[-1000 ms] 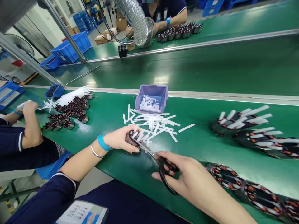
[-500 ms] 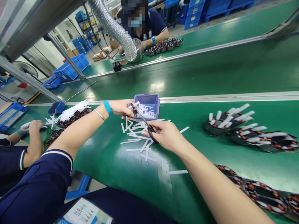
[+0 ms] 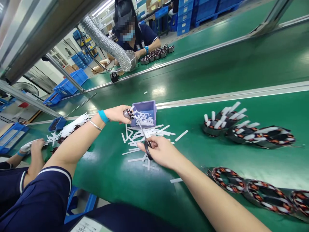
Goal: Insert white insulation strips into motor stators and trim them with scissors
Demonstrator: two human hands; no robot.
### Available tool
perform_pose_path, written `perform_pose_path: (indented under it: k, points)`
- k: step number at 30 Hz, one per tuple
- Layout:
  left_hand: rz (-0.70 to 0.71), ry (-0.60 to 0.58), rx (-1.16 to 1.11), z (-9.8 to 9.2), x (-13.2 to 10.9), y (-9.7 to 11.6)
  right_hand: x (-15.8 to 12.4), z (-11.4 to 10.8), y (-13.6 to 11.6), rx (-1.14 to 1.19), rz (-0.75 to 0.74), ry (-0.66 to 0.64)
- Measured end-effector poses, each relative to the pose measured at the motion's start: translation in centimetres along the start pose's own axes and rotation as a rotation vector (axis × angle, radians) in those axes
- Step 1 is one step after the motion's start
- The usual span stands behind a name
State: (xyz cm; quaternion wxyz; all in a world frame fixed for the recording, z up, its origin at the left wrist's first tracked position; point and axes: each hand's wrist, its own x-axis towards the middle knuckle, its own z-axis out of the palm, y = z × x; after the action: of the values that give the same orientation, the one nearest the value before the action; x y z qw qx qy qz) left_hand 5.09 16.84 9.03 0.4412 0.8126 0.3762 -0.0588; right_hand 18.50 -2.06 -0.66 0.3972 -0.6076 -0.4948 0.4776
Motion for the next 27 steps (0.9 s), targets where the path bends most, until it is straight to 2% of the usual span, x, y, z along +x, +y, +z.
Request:
perform_pose_path:
  k: [3, 9, 15, 19, 22, 27]
  points:
    - [0.048, -0.04, -0.004, 0.6, -0.5, 0.3, -0.9, 0.6, 0.0, 0.053, 0.022, -0.079]
    - [0.121, -0.051, -0.018, 0.1, -0.8, 0.7, -1.7, 1.2, 0.5, 0.112, -0.037, -0.076]
    - [0.067, -0.126, 0.099, 0.6, -0.5, 1.2, 0.2, 1.2, -0.3, 0.083, -0.052, -0.029]
    - [0.049, -0.239, 0.138, 0.9, 0.4, 1.1, 1.0, 1.2, -0.3, 0.069, -0.071, 0.003]
    - [0.007, -0.305, 0.106, 0.8, 1.2, 0.8, 1.2, 1.3, 0.0, 0.061, -0.088, 0.024]
    - [-0.05, -0.338, 0.034, 0.1, 2.5, 0.3, 1.7, 1.5, 0.6, 0.064, -0.106, 0.081]
